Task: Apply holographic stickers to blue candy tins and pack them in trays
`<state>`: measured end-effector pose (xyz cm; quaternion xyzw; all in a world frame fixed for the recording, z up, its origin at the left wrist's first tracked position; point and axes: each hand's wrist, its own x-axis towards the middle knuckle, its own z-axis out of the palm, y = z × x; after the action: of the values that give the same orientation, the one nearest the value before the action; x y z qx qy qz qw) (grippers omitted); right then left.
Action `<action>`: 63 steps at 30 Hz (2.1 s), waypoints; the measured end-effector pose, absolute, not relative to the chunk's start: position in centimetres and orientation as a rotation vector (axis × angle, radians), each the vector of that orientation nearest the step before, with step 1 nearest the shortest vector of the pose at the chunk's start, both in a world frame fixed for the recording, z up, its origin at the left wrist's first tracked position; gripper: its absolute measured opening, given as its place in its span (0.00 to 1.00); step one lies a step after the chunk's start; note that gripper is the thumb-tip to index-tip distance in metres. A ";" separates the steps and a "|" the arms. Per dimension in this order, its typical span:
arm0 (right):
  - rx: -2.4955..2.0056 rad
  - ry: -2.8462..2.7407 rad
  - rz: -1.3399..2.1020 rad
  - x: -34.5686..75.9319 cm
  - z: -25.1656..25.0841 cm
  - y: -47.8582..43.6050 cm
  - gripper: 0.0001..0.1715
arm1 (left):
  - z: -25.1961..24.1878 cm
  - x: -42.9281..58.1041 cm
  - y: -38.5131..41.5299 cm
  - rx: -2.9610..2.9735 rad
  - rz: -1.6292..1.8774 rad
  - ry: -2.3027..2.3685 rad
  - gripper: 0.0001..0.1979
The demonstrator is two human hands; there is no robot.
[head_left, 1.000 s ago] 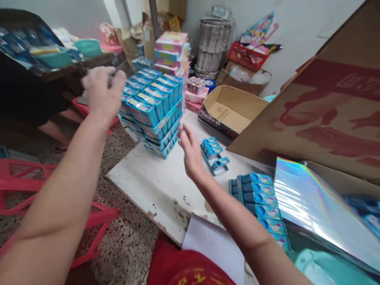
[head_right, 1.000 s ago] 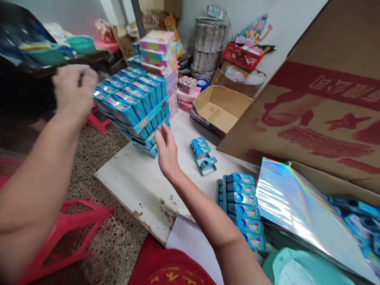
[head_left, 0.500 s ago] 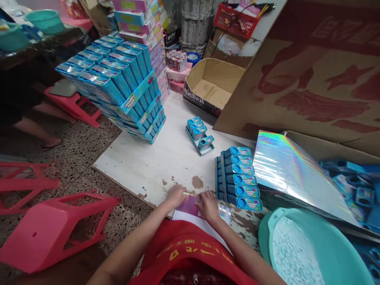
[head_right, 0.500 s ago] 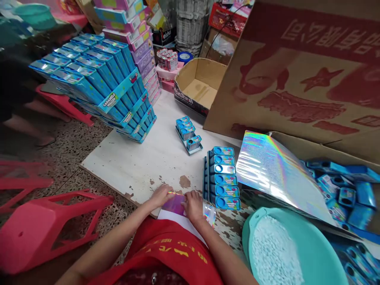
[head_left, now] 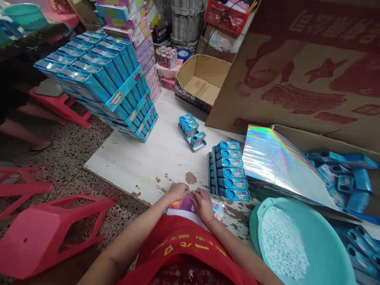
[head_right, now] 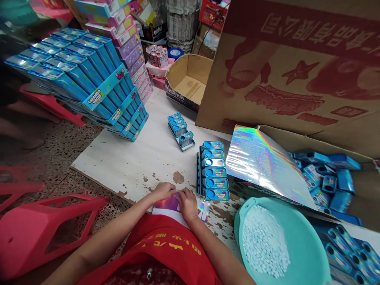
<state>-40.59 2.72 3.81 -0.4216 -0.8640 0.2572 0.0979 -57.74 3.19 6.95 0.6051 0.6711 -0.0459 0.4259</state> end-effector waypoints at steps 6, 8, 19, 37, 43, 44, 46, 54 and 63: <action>-1.111 -2.740 0.582 -40.6 4.6 2.0 0.13 | 7.1 -58.1 3.4 1.455 -0.110 1.693 0.11; -1.149 -2.730 0.580 -40.6 4.9 2.0 0.09 | 7.1 -57.9 3.4 1.443 -0.107 1.704 0.11; -1.291 -2.142 1.152 -39.7 12.7 2.3 0.13 | 9.4 -57.2 2.3 1.408 0.177 1.750 0.16; -1.587 -1.626 0.580 -34.2 18.5 5.7 0.16 | 19.2 -51.7 6.0 1.216 0.533 1.152 0.10; -1.688 -1.418 0.786 -33.6 16.1 7.4 0.18 | 16.7 -50.2 7.1 1.058 0.618 1.109 0.10; -1.691 -1.360 0.842 -33.6 15.9 7.5 0.18 | 16.3 -50.1 7.1 0.989 0.655 1.071 0.12; -1.685 -1.255 0.948 -33.6 15.7 7.4 0.17 | 15.6 -50.1 7.0 0.865 0.710 0.985 0.16; -1.697 -1.258 0.927 -33.3 15.6 7.4 0.20 | 13.3 -49.3 8.0 0.888 0.493 1.258 0.11; -1.481 -1.411 0.442 -32.6 15.6 4.2 0.18 | 10.7 -56.1 6.0 1.559 -0.230 1.807 0.14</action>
<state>-32.61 4.17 15.55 -0.6128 -0.5835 0.1830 0.5006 -56.09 6.00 10.68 0.6058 0.7022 -0.0893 0.3634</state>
